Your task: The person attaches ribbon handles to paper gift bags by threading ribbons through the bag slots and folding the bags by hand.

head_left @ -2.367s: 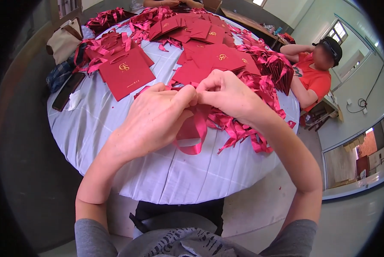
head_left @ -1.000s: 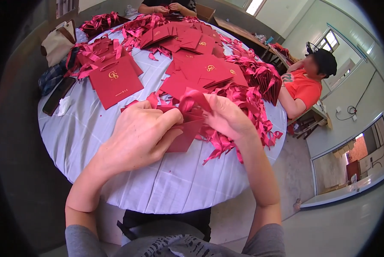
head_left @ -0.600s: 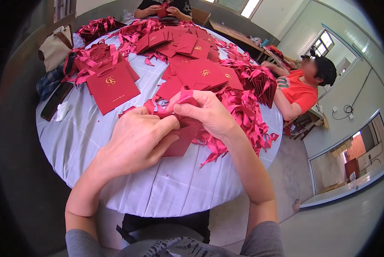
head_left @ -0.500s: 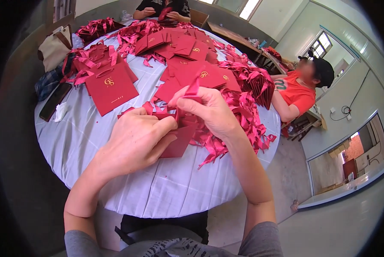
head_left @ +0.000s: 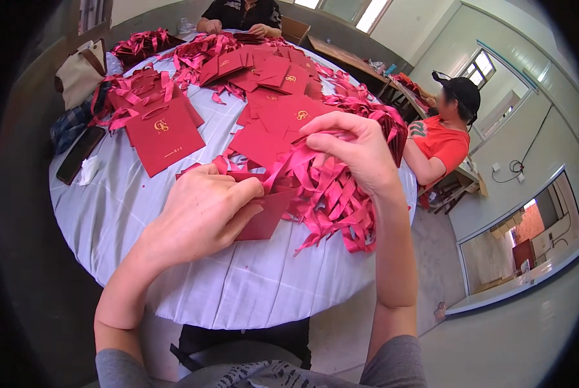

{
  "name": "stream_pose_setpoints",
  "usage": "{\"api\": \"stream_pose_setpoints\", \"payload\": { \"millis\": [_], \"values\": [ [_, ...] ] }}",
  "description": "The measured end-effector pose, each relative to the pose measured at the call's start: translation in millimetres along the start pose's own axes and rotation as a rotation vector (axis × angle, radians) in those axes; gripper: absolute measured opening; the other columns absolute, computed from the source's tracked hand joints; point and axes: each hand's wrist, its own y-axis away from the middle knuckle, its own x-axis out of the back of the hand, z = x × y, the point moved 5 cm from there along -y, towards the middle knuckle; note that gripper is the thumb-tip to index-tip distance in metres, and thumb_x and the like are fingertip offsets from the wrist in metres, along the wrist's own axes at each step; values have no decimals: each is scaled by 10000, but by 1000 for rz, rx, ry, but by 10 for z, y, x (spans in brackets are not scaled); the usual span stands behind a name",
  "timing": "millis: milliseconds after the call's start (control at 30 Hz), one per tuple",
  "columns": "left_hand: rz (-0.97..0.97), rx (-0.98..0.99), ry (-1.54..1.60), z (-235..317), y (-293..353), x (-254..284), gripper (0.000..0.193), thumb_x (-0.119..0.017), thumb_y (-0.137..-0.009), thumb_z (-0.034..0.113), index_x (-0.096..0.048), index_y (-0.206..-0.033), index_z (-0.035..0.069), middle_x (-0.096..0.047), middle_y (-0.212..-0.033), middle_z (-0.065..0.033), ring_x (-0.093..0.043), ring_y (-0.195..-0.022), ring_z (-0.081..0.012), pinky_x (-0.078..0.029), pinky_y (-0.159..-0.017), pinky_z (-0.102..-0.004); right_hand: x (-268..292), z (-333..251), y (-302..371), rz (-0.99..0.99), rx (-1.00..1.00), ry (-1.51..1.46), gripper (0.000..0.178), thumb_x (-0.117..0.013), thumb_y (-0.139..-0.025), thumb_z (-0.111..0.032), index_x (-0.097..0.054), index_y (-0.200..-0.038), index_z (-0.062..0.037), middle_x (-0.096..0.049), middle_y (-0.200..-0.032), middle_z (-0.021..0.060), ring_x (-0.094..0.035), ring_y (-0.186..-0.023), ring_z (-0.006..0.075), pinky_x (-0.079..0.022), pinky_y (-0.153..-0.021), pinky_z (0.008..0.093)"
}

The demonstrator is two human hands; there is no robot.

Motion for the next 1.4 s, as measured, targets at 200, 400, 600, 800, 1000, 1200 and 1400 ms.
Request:
{"api": "stream_pose_setpoints", "payload": {
  "millis": [200, 400, 600, 800, 1000, 1200, 1400],
  "values": [
    [29, -40, 14, 15, 0, 18, 122, -664, -774, 119, -571, -832, 66, -607, -671, -92, -586, -648, -271, -383, -639, -361, 156, 45, -21, 47, 5, -95, 206, -668, -815, -1, -638, -1015, 38, -662, -871, 89, -656, -688, 140, -534, -629, 233],
    [20, -66, -12, 39, -22, 23, 128, -624, -807, 159, -538, -822, 65, -579, -625, -93, -588, -631, -279, -420, -642, -382, 154, 159, -41, 95, 99, -335, 215, -661, -823, 13, -616, -1031, 46, -660, -931, 102, -666, -783, 164, -560, -710, 264],
    [32, -54, -8, 39, -7, 24, 126, -632, -800, 158, -547, -819, 68, -570, -612, -93, -582, -610, -282, -418, -619, -388, 68, 155, -14, 72, 130, -318, 234, -640, -827, 43, -604, -1058, 53, -658, -967, 100, -648, -897, 151, -529, -818, 270],
    [35, -58, -9, 87, 11, 54, 119, -639, -791, 153, -558, -817, 70, -575, -610, -85, -584, -607, -272, -412, -607, -383, 30, 140, -21, 112, 188, -323, 189, -614, -853, 27, -609, -1040, 56, -665, -954, 129, -661, -850, 176, -546, -770, 279],
    [21, -56, 3, 102, 16, 45, 106, -632, -783, 136, -558, -812, 67, -578, -611, -87, -588, -614, -274, -417, -611, -383, 30, 215, -70, 255, 202, -270, 158, -617, -859, 9, -625, -1014, 37, -672, -910, 109, -643, -755, 135, -538, -714, 250],
    [20, -21, -28, 26, 8, 8, 103, -602, -794, 139, -546, -832, 61, -591, -640, -99, -604, -644, -281, -432, -629, -394, -77, 656, -124, -72, 87, -848, 384, -620, -893, -202, -525, -1195, 15, -598, -1155, 131, -577, -1064, 174, -470, -885, 293],
    [86, -88, -21, 45, -28, 10, 106, -635, -795, 143, -593, -861, 71, -578, -636, -96, -589, -623, -274, -419, -611, -383, -252, 1266, 185, -12, -424, -867, 509, -587, -911, -380, -498, -1257, -17, -585, -1186, 82, -570, -1026, 135, -469, -847, 279]
  ]
}}
